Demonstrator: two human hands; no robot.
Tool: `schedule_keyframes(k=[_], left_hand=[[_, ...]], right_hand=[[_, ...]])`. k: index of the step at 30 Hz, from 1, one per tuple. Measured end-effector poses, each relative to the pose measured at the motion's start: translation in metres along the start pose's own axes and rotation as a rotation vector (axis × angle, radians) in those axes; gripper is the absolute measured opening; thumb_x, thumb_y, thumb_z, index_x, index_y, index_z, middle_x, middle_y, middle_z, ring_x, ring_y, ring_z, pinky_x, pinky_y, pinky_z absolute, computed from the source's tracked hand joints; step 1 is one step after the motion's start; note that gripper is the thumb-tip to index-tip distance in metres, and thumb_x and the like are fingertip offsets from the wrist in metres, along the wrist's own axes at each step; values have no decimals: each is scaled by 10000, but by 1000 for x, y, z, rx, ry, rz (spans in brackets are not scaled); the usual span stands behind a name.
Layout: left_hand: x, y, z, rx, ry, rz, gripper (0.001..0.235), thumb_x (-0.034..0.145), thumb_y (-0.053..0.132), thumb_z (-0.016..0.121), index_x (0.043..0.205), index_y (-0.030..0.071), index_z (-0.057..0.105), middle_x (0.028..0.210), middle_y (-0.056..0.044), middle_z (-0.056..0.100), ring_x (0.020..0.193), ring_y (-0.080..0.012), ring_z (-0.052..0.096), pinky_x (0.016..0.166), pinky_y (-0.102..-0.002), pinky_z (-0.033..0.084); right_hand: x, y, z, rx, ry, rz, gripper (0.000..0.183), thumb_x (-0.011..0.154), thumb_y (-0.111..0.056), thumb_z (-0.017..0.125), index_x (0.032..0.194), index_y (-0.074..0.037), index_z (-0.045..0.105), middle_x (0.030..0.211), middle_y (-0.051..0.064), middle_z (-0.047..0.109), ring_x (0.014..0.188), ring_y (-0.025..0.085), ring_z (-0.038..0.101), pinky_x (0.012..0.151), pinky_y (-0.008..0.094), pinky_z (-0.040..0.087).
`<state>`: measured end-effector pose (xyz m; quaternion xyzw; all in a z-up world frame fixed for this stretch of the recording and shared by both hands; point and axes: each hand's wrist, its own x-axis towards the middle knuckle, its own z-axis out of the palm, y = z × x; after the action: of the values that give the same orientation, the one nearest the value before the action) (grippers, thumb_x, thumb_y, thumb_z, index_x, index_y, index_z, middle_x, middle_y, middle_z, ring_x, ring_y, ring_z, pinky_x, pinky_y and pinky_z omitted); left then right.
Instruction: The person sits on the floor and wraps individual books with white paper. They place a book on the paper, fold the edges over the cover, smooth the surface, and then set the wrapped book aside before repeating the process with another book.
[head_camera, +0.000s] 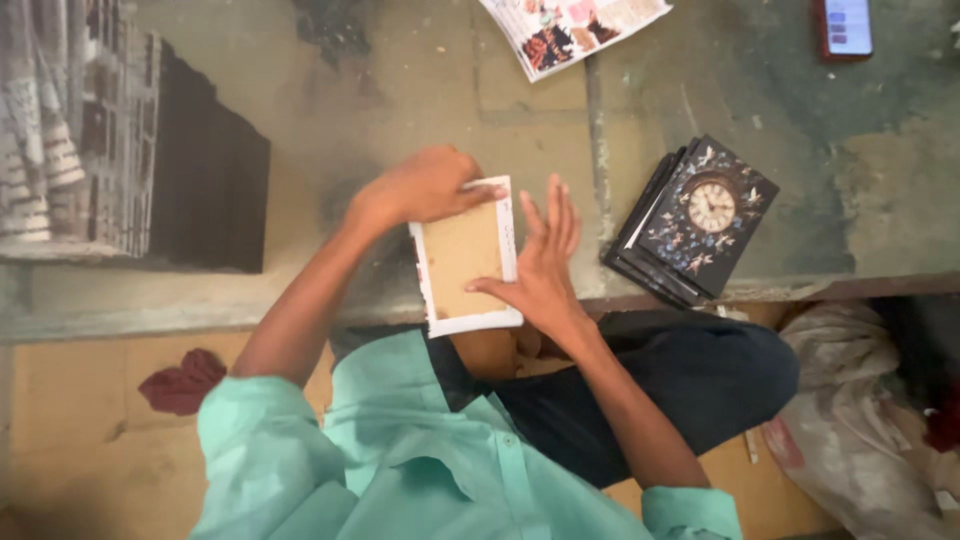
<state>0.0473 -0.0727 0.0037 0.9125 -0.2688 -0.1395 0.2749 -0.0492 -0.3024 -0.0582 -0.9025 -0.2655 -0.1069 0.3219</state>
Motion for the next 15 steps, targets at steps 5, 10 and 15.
schedule_keyframes(k=[5,10,15], left_hand=[[-43,30,-21,-624,568,-10,368,1021,280,653,1270,9,656,1045,-197,731,908,-248,678,795,-413,569],[-54,37,10,-565,72,152,511,914,233,623,1365,3,555,1083,-109,731,914,-169,705,815,-341,555],[-31,24,57,-962,333,-59,411,1086,332,526,1313,5,630,1112,-24,706,1010,-97,617,901,-282,517]], right_hand=[[5,18,-43,282,406,135,1214,910,-372,892,1674,-47,7,1765,255,4,1648,441,121,1325,639,183],[21,35,-51,1307,277,475,843,875,-164,823,1518,-52,290,1483,188,497,1284,278,585,1036,436,546],[7,52,-17,1088,-8,507,414,945,-163,768,1278,20,603,1164,86,716,1024,131,674,898,297,567]])
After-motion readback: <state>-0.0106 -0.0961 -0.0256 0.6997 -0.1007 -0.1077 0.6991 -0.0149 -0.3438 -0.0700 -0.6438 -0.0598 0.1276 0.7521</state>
